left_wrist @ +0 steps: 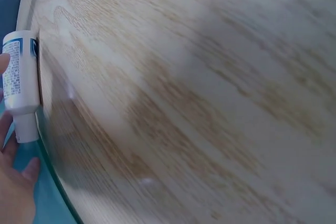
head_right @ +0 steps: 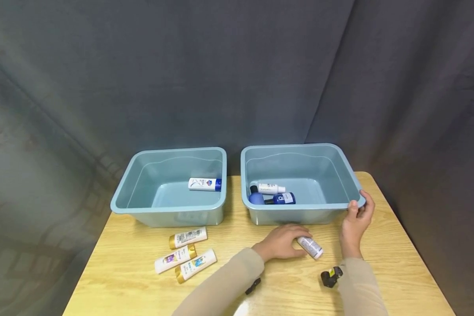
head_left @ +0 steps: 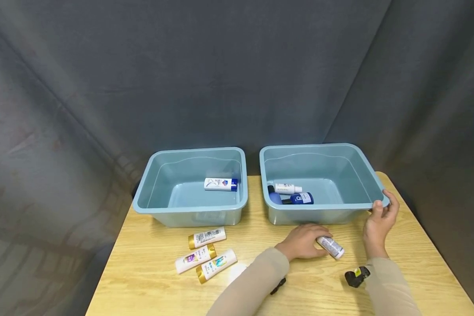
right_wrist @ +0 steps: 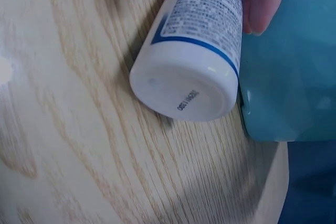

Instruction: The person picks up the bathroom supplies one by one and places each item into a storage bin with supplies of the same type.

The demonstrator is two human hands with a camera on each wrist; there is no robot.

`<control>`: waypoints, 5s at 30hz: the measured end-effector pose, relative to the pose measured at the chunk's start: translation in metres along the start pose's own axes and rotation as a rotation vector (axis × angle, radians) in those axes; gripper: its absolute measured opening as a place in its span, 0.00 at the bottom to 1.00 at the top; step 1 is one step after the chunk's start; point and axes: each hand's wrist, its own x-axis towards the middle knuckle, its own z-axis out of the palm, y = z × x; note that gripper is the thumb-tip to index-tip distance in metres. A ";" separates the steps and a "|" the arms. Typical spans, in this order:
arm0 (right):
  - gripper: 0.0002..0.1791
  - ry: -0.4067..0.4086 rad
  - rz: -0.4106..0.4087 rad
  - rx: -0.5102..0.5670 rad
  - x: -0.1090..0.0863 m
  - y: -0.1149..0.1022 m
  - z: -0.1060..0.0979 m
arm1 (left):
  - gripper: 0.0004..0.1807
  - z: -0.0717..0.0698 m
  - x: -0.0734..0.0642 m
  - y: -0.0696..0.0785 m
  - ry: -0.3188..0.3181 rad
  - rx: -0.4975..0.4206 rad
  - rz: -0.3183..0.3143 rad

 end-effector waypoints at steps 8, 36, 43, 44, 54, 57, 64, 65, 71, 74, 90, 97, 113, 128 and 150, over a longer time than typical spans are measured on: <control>0.24 0.037 -0.027 -0.001 -0.002 -0.001 0.004 | 0.29 0.006 0.004 -0.001 -0.002 0.017 -0.009; 0.29 0.028 -0.055 0.037 -0.002 0.000 0.006 | 0.24 0.013 0.003 0.009 -0.019 -0.016 -0.094; 0.25 0.032 -0.072 0.000 -0.002 0.003 0.005 | 0.23 0.017 0.002 0.012 0.006 0.004 -0.086; 0.25 0.030 -0.074 0.000 -0.002 0.003 0.005 | 0.23 0.017 0.001 0.012 0.007 0.000 -0.087; 0.24 0.035 -0.059 -0.016 -0.001 0.001 0.005 | 0.22 0.017 0.001 0.012 0.008 -0.003 -0.093; 0.24 0.026 -0.038 -0.025 0.000 -0.002 0.005 | 0.21 0.016 0.000 0.012 0.016 0.006 -0.093; 0.22 0.029 -0.012 -0.044 0.000 -0.002 0.006 | 0.22 0.013 -0.001 0.011 0.025 -0.003 -0.104; 0.22 0.031 -0.011 -0.047 0.000 -0.002 0.005 | 0.22 0.013 -0.002 0.011 0.029 -0.003 -0.104; 0.21 0.033 -0.023 -0.040 -0.001 -0.001 0.006 | 0.21 0.010 -0.004 0.010 0.060 0.004 -0.086; 0.20 0.029 -0.026 -0.036 -0.001 -0.001 0.006 | 0.21 0.008 -0.004 0.010 0.068 0.011 -0.081; 0.23 0.020 -0.010 -0.068 -0.001 -0.005 0.005 | 0.22 -0.001 -0.012 0.018 0.114 -0.033 -0.077; 0.23 0.025 -0.006 -0.042 -0.001 -0.004 0.005 | 0.22 -0.002 -0.016 0.018 0.117 -0.036 -0.056; 0.28 0.001 -0.003 -0.015 0.000 -0.002 0.002 | 0.23 -0.012 -0.023 0.020 0.131 -0.063 -0.043; 0.28 0.005 -0.016 -0.020 -0.001 -0.002 0.003 | 0.24 -0.021 -0.032 0.021 0.159 -0.086 -0.050; 0.28 0.003 -0.023 -0.025 -0.003 -0.003 0.003 | 0.27 -0.040 -0.037 0.028 0.236 -0.159 -0.060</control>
